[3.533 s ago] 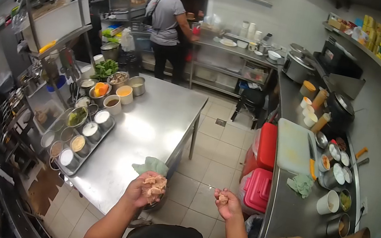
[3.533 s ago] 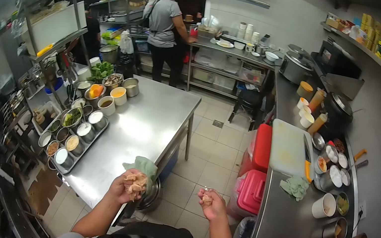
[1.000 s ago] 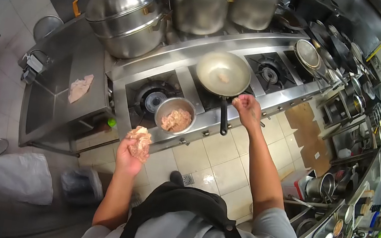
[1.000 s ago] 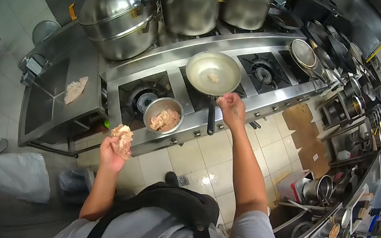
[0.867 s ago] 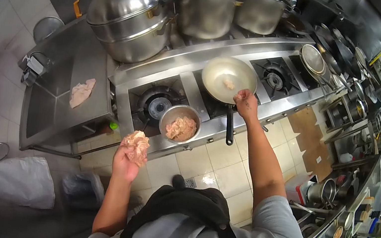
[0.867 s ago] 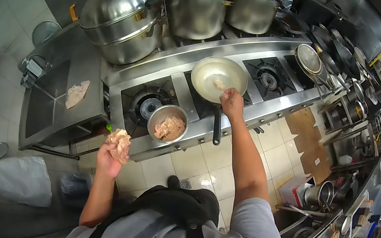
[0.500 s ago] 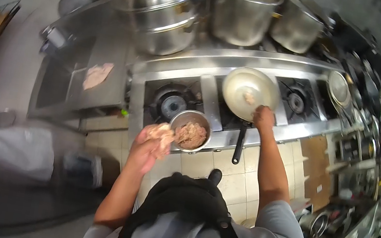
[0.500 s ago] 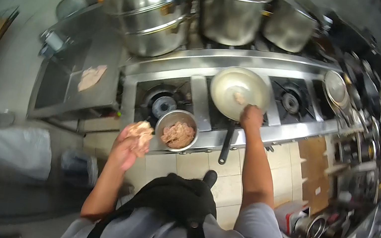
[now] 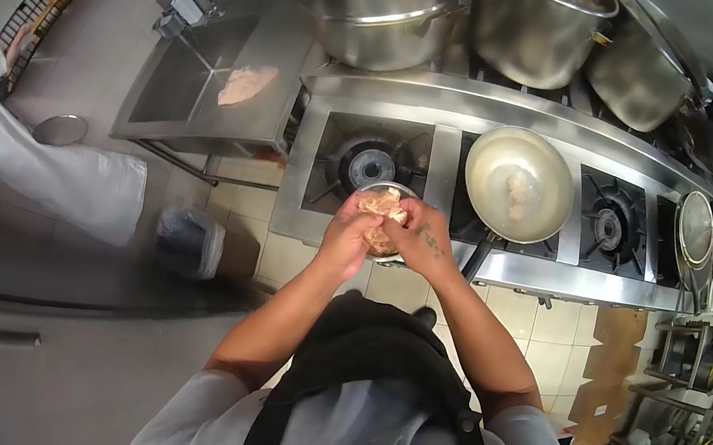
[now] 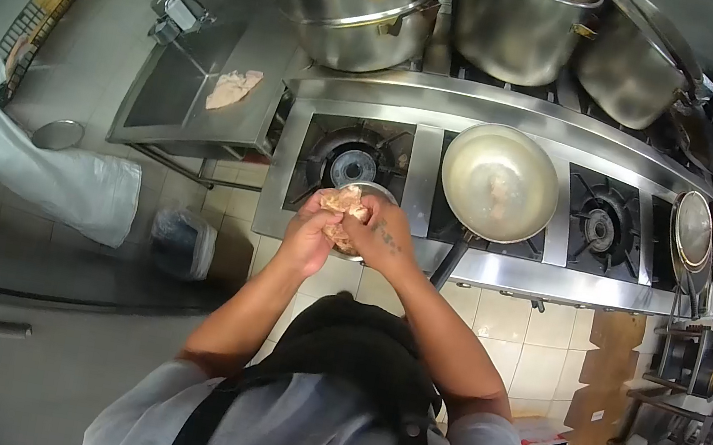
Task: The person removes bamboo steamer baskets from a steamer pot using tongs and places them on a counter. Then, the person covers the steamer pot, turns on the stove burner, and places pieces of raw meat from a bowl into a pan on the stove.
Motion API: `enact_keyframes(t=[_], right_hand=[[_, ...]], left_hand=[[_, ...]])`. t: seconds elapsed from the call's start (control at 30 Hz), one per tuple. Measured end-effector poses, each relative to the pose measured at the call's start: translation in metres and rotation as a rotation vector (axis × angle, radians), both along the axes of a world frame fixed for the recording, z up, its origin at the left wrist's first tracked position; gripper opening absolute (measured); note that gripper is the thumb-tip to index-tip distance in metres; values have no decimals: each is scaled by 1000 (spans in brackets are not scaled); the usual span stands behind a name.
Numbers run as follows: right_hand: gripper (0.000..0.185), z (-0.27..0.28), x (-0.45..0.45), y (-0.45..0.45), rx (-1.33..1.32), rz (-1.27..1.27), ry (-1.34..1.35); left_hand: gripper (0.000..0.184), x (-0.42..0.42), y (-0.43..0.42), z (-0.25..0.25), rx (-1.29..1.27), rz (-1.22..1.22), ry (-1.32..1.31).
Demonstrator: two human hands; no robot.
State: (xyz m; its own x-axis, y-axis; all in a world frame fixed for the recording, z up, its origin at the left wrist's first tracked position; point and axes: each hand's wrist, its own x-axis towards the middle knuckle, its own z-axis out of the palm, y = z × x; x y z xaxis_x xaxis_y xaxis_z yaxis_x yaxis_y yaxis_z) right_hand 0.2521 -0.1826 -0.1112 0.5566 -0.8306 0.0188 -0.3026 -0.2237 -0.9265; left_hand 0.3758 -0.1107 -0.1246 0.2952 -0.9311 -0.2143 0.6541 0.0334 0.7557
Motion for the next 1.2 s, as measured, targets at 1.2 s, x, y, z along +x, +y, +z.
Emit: enact_keyframes(t=[1.2], right_hand=[[14, -89, 35, 6, 447, -304, -199]], left_hand=[[35, 78, -1, -64, 42, -94, 38]])
